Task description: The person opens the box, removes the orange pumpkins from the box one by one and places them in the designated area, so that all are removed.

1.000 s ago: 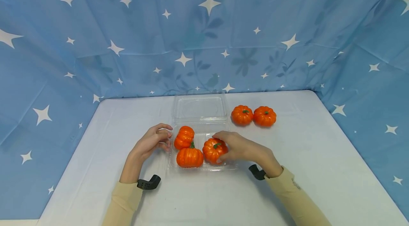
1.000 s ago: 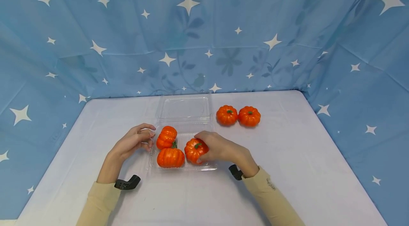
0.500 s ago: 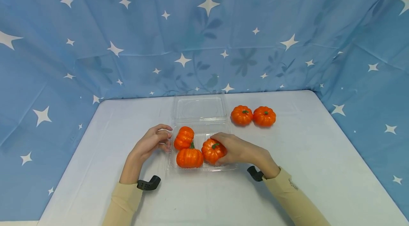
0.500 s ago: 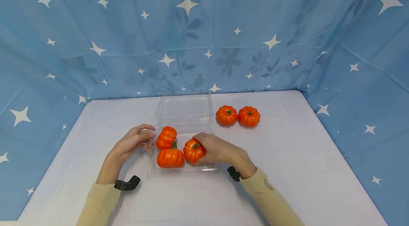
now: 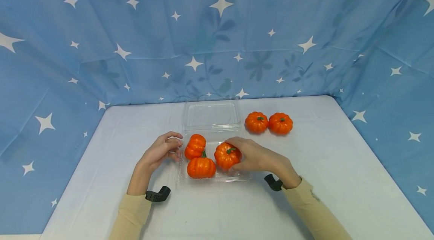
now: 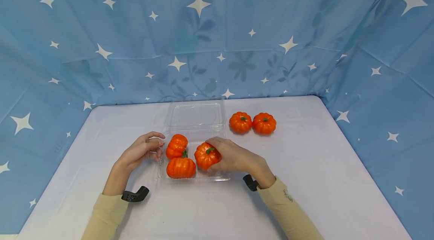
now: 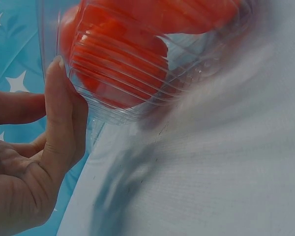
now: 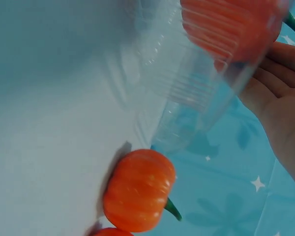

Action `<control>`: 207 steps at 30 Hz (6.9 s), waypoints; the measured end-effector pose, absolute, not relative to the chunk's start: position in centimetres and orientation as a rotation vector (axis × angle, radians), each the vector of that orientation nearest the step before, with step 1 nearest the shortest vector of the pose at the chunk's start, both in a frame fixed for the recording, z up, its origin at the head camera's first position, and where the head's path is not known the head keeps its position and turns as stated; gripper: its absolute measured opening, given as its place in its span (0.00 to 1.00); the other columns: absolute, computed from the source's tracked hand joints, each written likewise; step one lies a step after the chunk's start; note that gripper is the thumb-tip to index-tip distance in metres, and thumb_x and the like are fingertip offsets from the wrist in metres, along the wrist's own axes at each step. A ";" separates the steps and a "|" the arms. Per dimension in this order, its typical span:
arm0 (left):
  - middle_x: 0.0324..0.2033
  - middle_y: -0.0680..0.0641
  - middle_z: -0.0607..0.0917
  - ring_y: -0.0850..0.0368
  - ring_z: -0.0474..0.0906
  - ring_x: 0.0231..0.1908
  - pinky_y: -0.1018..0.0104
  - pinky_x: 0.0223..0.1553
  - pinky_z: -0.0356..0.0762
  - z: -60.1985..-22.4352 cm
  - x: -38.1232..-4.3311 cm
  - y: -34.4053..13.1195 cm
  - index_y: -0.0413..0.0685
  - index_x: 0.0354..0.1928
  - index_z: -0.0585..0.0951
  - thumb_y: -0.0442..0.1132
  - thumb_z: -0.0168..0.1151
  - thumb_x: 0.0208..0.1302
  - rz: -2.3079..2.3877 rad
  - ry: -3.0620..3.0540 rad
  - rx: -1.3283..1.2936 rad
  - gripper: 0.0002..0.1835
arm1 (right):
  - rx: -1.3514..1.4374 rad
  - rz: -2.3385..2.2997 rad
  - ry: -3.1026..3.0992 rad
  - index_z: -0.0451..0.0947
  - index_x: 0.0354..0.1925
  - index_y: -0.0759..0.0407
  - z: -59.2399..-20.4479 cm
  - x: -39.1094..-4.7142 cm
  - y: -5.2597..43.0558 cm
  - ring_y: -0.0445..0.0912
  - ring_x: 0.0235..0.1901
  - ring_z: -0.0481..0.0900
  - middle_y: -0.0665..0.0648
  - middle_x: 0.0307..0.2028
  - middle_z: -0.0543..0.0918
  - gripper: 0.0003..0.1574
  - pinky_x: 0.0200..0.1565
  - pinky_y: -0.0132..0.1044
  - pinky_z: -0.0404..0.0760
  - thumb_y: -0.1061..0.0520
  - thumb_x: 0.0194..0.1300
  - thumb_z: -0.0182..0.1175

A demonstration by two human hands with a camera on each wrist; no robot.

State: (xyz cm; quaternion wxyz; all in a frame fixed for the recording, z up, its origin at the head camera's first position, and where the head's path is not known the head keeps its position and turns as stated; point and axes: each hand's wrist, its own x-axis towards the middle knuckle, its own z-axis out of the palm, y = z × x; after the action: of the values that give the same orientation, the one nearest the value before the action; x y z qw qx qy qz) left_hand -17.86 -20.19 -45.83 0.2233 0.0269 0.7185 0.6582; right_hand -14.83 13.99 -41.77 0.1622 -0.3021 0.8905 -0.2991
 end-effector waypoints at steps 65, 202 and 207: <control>0.26 0.45 0.80 0.56 0.78 0.23 0.65 0.27 0.84 -46.0 -17.8 -20.2 0.28 0.63 0.65 0.30 0.48 0.73 1.815 1.989 0.070 0.20 | -0.428 -0.660 2.673 0.70 0.67 0.73 -39.9 -17.8 22.6 0.58 0.56 0.76 0.67 0.59 0.80 0.48 0.61 0.58 0.78 0.47 0.59 0.75; 0.29 0.46 0.80 0.56 0.77 0.24 0.67 0.26 0.83 -45.7 -17.6 -20.0 0.30 0.64 0.65 0.31 0.48 0.75 1.826 1.984 0.052 0.19 | -0.429 -1.156 2.349 0.83 0.55 0.68 -42.9 -13.3 6.7 0.48 0.40 0.83 0.58 0.43 0.88 0.37 0.42 0.42 0.86 0.37 0.64 0.68; 0.29 0.46 0.80 0.56 0.77 0.23 0.66 0.26 0.83 -45.6 -17.6 -20.0 0.30 0.63 0.66 0.31 0.47 0.75 1.827 1.983 0.049 0.19 | -0.476 -1.152 2.300 0.88 0.44 0.59 -43.2 -13.5 6.5 0.43 0.27 0.74 0.48 0.22 0.76 0.27 0.28 0.33 0.70 0.37 0.66 0.67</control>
State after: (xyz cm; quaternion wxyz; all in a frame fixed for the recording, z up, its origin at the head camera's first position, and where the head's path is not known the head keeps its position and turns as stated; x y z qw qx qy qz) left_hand -17.56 -20.00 -45.57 0.2204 0.0178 0.7172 0.6609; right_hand -13.53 6.45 -43.25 0.2599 -0.1758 0.8489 -0.4253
